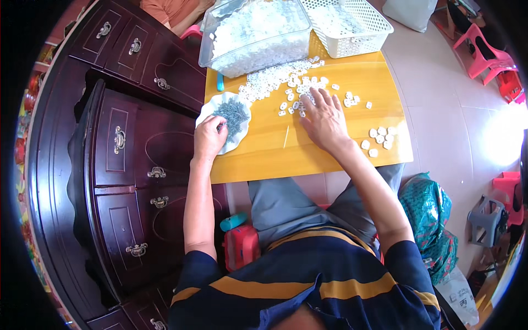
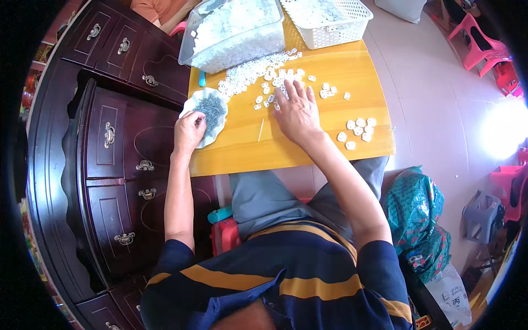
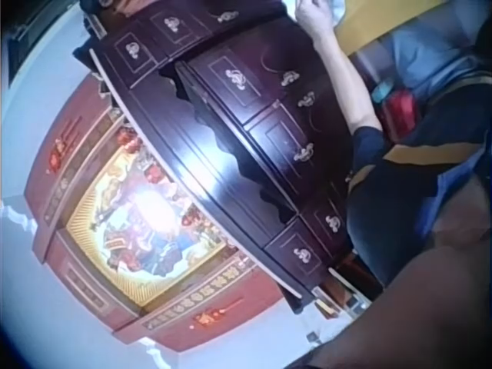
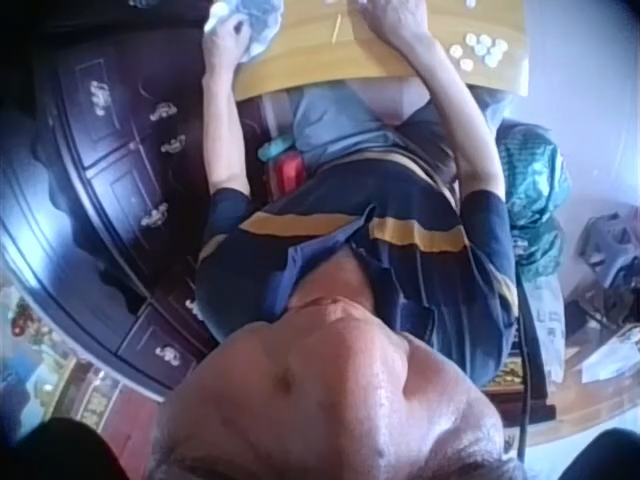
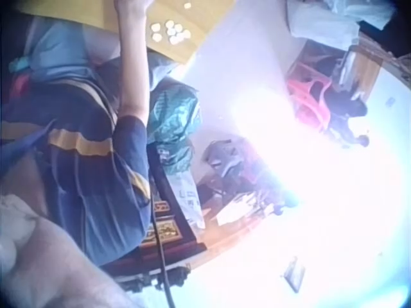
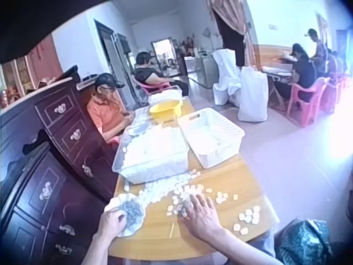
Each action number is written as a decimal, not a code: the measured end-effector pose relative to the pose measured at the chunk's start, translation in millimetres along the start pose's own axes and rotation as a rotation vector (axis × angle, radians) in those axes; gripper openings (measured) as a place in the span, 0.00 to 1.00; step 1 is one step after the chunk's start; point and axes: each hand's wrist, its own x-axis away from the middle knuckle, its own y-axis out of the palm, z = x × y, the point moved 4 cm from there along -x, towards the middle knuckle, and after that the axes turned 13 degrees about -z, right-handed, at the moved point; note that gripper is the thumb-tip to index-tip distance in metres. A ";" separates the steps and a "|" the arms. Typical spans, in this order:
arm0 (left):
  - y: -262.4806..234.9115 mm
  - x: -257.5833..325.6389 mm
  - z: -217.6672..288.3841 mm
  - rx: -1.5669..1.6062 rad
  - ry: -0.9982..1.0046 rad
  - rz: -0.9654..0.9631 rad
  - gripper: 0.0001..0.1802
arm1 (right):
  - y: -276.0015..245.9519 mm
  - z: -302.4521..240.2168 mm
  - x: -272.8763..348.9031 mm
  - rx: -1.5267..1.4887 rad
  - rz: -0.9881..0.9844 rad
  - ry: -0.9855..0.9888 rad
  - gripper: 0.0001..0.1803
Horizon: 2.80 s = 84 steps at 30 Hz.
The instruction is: Manually assembling small white hardware components by inserting metal pins into plastic housings.
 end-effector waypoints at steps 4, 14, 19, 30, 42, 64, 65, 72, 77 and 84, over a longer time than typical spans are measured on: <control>0.2 1.4 -6.8 0.036 0.017 0.048 0.05 | 9.7 2.9 -3.6 0.023 -0.021 -0.023 0.27; -7.3 -0.5 -4.9 0.070 0.012 0.064 0.05 | 14.8 -0.7 46.3 0.009 -0.023 -0.028 0.30; -12.6 -11.0 16.4 0.203 0.052 0.082 0.06 | 11.9 2.0 61.5 -0.027 0.006 -0.016 0.29; 20.2 -71.7 127.7 0.396 0.273 -0.073 0.06 | -12.6 7.9 88.0 -0.311 0.379 -0.062 0.21; 76.8 -112.7 183.4 0.263 0.455 -0.105 0.05 | -7.6 5.2 87.4 -0.218 0.350 -0.154 0.19; 23.9 -67.0 118.2 0.474 0.220 -0.015 0.05 | 10.3 -9.4 66.8 -0.084 0.139 -0.056 0.27; 16.1 -59.6 111.4 0.457 0.219 0.009 0.06 | 8.6 -10.3 69.8 -0.102 0.188 -0.064 0.27; -14.8 -20.6 57.0 0.201 0.140 0.157 0.05 | -8.4 1.5 94.6 -0.305 0.375 -0.096 0.20; -15.2 -7.8 30.6 0.075 0.121 0.217 0.06 | -13.7 3.4 102.0 -0.351 0.391 -0.077 0.17; -9.1 -0.7 31.5 -0.020 0.092 0.230 0.06 | -13.0 9.0 106.2 -0.333 0.394 -0.060 0.16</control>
